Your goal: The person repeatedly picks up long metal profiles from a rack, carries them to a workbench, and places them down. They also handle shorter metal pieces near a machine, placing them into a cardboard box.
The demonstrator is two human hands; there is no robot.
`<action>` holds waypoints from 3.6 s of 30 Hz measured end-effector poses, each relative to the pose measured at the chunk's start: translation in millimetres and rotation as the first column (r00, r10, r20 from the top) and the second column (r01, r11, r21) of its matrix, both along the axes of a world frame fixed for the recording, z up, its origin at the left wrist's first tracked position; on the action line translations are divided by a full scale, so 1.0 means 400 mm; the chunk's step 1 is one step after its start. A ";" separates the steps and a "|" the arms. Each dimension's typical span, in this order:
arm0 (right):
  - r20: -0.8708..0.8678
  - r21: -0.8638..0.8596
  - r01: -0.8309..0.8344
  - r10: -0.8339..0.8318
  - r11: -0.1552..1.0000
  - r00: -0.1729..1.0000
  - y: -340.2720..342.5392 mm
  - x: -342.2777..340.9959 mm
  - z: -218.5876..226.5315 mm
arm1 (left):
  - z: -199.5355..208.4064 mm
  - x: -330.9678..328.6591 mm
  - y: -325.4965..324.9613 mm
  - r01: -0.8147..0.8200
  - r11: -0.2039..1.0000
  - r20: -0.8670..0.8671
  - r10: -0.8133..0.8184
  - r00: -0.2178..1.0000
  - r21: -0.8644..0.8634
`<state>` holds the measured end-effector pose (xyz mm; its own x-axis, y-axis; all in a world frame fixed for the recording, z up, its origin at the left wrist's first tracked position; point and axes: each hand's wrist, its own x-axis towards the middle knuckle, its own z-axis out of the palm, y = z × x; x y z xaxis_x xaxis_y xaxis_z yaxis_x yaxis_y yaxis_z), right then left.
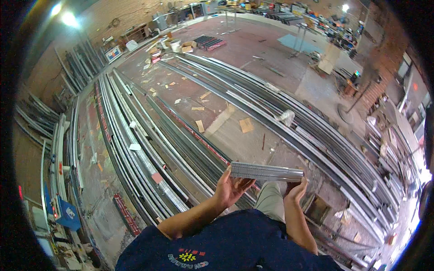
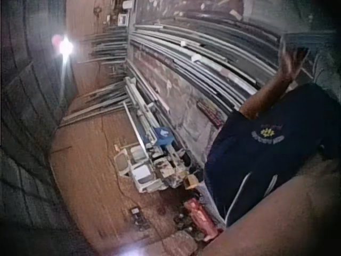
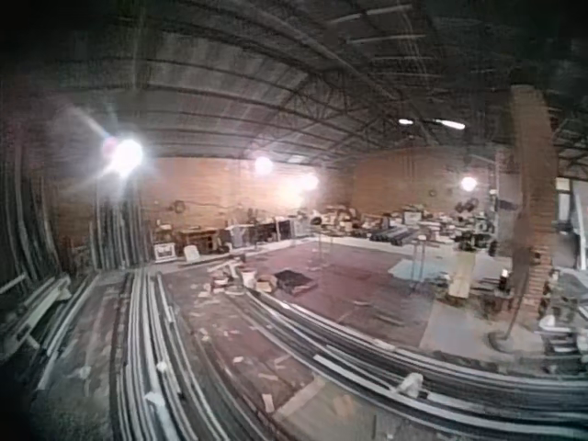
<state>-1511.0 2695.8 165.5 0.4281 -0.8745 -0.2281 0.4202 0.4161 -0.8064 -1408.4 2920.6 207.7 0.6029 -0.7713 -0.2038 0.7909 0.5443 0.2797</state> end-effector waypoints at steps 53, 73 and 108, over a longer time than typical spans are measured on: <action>0.014 0.001 -0.798 0.798 0.603 0.603 0.043 3.942 0.022 | 0.002 3.412 0.033 -0.766 0.592 -0.171 0.806 0.567 0.251; 0.000 -0.039 -0.843 0.844 0.537 0.537 0.835 5.374 0.047 | 0.022 4.814 0.823 -0.826 0.539 -0.180 0.840 0.511 0.166; 0.104 -0.048 -0.699 0.699 0.714 0.707 2.056 7.734 0.000 | -0.029 7.310 2.129 -0.573 0.801 -0.057 0.589 0.806 0.176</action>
<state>1582.5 3518.1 165.7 0.9382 -0.3162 -0.1403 0.0934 0.6220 -0.7774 1515.8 3772.1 196.0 0.8974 -0.2404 -0.3700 0.3676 0.8711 0.3257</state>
